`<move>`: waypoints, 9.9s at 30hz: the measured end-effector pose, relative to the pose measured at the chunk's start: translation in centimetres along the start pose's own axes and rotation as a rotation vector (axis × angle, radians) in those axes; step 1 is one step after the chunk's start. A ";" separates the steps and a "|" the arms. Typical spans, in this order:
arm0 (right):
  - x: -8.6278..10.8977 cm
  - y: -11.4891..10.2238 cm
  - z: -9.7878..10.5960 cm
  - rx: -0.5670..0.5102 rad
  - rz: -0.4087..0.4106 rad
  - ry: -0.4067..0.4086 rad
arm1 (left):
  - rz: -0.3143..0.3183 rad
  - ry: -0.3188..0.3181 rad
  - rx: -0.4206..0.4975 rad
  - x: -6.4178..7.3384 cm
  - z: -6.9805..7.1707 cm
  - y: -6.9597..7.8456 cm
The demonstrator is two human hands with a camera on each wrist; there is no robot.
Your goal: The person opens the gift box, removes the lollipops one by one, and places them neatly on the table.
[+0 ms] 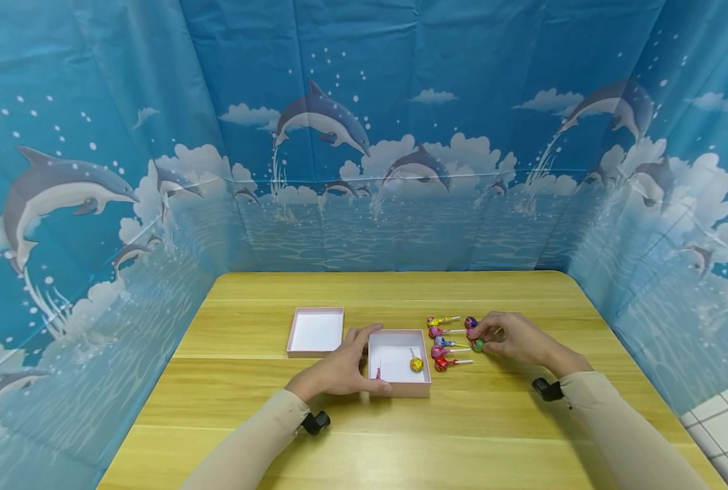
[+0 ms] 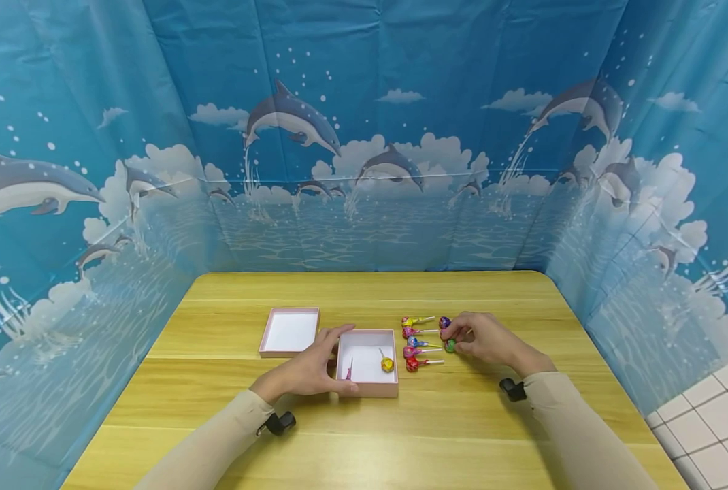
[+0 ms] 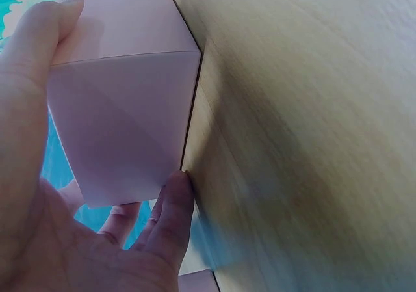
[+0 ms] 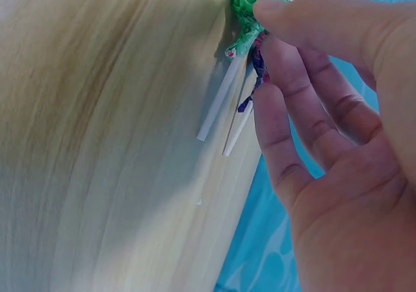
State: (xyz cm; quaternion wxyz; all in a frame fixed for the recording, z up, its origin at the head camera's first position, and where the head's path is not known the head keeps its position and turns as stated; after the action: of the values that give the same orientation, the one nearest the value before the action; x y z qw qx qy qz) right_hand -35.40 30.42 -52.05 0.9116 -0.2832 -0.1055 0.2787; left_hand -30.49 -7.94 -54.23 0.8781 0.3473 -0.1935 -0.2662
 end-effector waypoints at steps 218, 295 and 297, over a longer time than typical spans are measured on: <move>5.0 1.0 -1.1 0.032 -0.134 0.151 | 0.009 0.010 0.023 0.6 -0.4 0.6; -11.4 -18.0 -8.1 0.113 0.324 -0.590 | -0.056 0.024 0.175 0.8 0.4 0.2; -11.1 -18.1 -7.6 0.098 0.322 -0.564 | -0.060 0.023 0.175 0.8 0.5 0.2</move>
State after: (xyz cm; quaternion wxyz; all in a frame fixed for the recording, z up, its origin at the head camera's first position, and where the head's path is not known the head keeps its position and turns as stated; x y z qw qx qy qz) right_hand -33.74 8.25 -48.28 0.8033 -0.1635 -0.2939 0.4916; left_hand -30.02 -8.52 -53.62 0.8381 0.4315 -0.1956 -0.2705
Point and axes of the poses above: each hand's wrist, its own x-axis away from the middle knuckle, its own z-axis out of the back of the hand, y = z × x, the point moved 5 cm from there along -x, towards the middle knuckle, and after that the axes turned 5 degrees about -y, right-handed, at the moved point
